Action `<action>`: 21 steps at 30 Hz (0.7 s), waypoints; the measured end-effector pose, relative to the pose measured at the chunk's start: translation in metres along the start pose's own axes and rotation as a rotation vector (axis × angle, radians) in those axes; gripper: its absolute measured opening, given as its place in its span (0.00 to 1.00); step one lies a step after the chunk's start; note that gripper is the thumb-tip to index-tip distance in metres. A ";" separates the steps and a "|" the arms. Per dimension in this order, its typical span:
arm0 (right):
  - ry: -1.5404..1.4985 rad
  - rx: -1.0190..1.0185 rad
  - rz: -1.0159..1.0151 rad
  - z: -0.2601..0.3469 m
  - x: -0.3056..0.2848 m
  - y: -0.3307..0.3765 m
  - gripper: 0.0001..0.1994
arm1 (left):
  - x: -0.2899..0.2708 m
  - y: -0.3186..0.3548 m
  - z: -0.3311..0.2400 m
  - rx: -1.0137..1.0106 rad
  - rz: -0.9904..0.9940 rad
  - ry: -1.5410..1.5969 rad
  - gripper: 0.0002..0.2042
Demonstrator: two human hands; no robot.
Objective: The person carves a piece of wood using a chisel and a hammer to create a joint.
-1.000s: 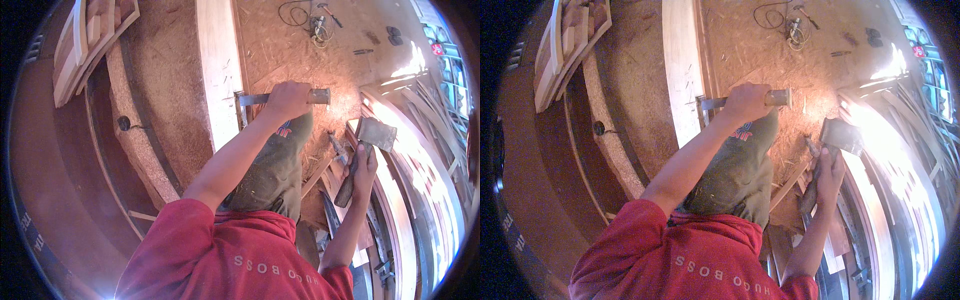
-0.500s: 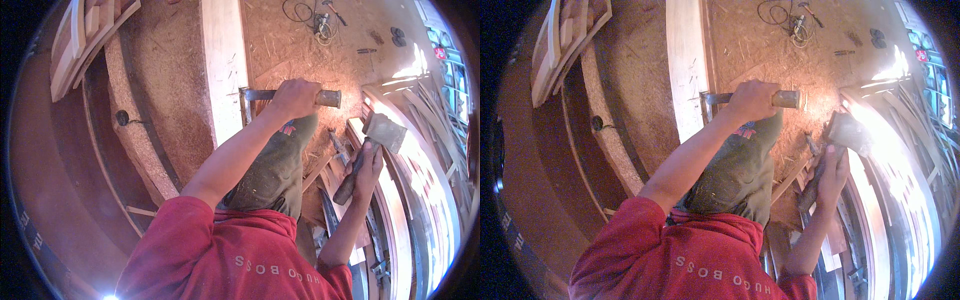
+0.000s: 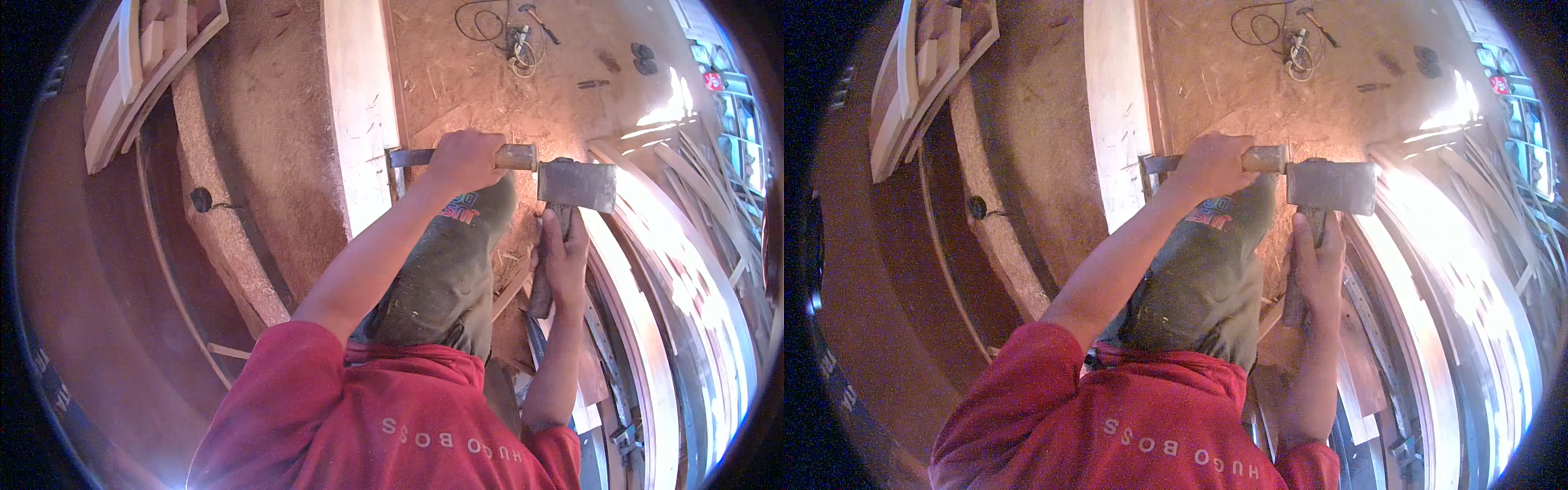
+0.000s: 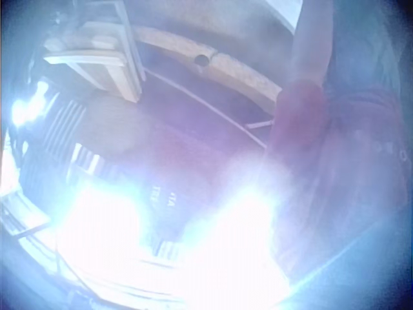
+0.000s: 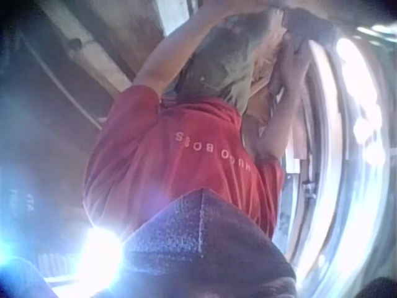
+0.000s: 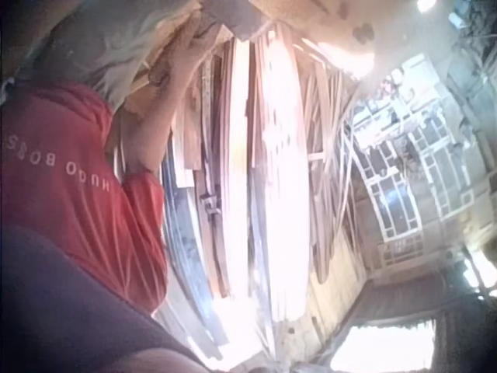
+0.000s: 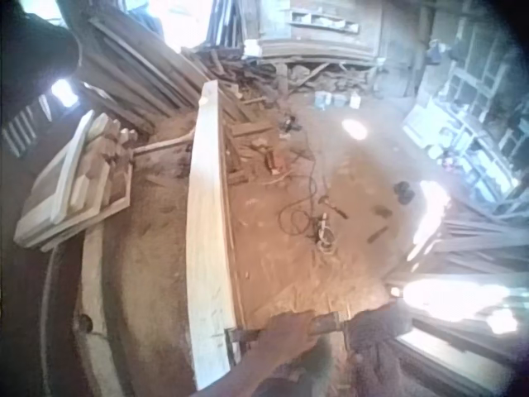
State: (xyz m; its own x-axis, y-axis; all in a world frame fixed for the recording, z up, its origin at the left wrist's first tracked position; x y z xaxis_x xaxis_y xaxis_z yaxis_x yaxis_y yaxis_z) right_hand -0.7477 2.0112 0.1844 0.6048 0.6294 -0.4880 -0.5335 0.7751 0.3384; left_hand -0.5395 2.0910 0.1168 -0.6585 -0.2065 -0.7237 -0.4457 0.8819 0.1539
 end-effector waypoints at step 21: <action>-0.214 0.181 -0.087 0.005 -0.031 0.037 0.10 | -0.013 0.009 -0.018 0.087 0.036 0.096 0.18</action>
State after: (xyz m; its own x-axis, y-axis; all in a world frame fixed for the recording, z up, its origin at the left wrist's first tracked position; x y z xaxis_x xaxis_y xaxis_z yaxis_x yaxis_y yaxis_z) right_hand -0.7827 2.0205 0.2158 0.7649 0.5423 -0.3475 -0.3712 0.8121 0.4502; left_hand -0.5460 2.0943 0.1402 -0.7302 -0.2101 -0.6502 -0.3694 0.9219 0.1170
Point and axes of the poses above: each hand's wrist, its own y-axis away from the middle knuckle, its own x-axis out of the palm, z = x × y, the point moved 3 cm from there along -y, towards the middle knuckle, and after that the axes turned 3 degrees about y, right-handed, at the moved point
